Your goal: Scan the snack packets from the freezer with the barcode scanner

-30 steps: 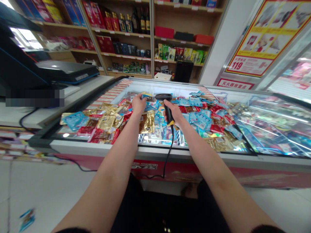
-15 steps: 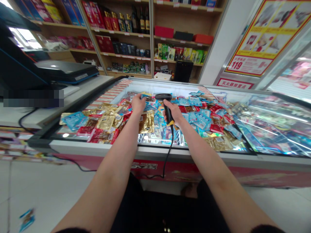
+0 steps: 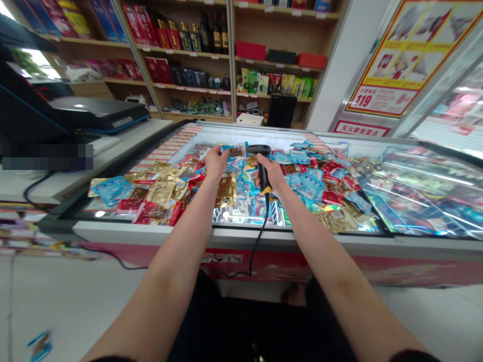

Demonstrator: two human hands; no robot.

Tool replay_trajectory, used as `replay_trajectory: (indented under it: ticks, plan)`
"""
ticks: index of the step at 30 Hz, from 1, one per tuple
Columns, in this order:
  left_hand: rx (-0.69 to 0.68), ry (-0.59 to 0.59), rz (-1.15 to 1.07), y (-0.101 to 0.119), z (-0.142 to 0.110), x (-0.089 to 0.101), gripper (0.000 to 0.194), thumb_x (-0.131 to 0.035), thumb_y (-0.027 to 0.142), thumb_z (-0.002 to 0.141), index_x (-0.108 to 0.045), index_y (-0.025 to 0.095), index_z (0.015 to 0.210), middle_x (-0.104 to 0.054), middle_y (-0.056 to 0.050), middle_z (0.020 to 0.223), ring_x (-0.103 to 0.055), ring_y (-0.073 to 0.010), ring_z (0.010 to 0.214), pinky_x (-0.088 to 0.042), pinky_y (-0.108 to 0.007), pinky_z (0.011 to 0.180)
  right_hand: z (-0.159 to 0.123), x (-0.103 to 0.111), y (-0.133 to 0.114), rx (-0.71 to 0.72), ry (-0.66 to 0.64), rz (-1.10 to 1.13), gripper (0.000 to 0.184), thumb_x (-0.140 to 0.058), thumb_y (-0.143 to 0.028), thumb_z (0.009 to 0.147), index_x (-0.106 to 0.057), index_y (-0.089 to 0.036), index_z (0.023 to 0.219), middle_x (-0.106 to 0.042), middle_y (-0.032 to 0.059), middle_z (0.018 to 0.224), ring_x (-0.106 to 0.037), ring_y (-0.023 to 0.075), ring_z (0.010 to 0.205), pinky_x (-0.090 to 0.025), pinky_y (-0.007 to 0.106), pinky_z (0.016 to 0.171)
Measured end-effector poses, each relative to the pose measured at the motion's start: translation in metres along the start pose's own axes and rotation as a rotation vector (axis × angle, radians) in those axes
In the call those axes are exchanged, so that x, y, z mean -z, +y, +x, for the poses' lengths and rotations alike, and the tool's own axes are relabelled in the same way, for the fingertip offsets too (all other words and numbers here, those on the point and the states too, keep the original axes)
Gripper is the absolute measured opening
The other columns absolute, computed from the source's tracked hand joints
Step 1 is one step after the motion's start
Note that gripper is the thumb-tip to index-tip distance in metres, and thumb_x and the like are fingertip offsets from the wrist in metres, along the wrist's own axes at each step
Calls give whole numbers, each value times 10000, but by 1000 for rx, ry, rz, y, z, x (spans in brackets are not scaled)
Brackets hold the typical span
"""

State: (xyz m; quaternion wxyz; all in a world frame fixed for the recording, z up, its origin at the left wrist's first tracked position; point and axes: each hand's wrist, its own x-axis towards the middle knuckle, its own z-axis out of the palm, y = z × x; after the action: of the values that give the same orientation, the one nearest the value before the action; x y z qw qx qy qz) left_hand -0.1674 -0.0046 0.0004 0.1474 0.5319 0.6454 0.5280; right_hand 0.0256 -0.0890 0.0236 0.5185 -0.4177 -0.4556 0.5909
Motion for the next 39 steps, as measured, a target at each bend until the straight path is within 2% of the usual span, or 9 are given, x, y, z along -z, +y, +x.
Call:
replay_trajectory:
  ticks: [6,9,14,17,21,25,31,35,39]
  plan:
    - [84,-130,-366,34,-26,-30,134,-684,252,791,-642,206,910,-508,51,672,-552,-139,623,-540,-262,627,-10,29,-6,128,150,87,480,-790,-648,860,-561,-227,877,-595,-58,482,-530,121,316,-421,223,313]
    - [101,-198,-416,59,-43,-49,182,-750,275,775,-621,209,886,-487,61,661,-544,-127,619,-561,-262,624,-18,51,-11,229,267,101,461,-787,-630,856,-549,-236,872,-581,-68,484,-539,127,317,-403,227,315]
    - [81,-297,-434,98,-63,-92,190,-746,259,817,-563,212,825,-595,32,728,-589,-140,660,-544,-275,670,-31,88,-14,431,424,76,422,-763,-599,854,-540,-243,888,-582,-76,503,-556,137,330,-411,244,329]
    - [47,-304,-398,120,-73,-119,197,-727,273,867,-541,218,829,-639,15,771,-636,-160,736,-542,-294,749,-36,100,-11,502,515,39,404,-739,-594,857,-532,-251,905,-585,-76,512,-586,156,358,-436,257,345]
    - [-152,-327,-69,137,-89,-139,145,-741,228,865,-604,219,912,-752,-55,1023,-694,-236,1037,-508,-370,983,-36,104,-8,503,591,-4,378,-714,-579,860,-507,-263,868,-587,-58,517,-630,194,395,-477,290,364]
    - [-256,-310,215,133,-101,-140,248,-736,269,889,-662,261,1125,-724,-92,1340,-597,-304,1334,-420,-443,1131,-35,105,-8,454,617,-10,357,-699,-565,864,-507,-264,855,-591,-44,520,-645,217,408,-510,319,384]
    - [-265,-310,298,118,-99,-127,282,-668,373,950,-676,274,1215,-705,-88,1406,-582,-310,1368,-403,-453,1158,-31,104,-7,400,603,-11,393,-727,-602,829,-541,-257,863,-599,-35,521,-666,229,434,-514,319,393]
    - [-276,-311,338,105,-91,-106,314,-654,393,951,-691,277,1240,-711,-91,1402,-595,-311,1364,-398,-460,1173,-27,104,-4,358,580,31,412,-761,-598,800,-535,-259,867,-588,-48,499,-659,228,427,-505,314,392]
    - [-236,-341,451,84,-76,-71,412,-645,407,940,-701,259,1320,-701,-117,1420,-611,-335,1362,-404,-480,1187,-24,101,-3,327,563,40,413,-767,-591,798,-539,-257,883,-574,-61,474,-630,216,404,-480,304,379]
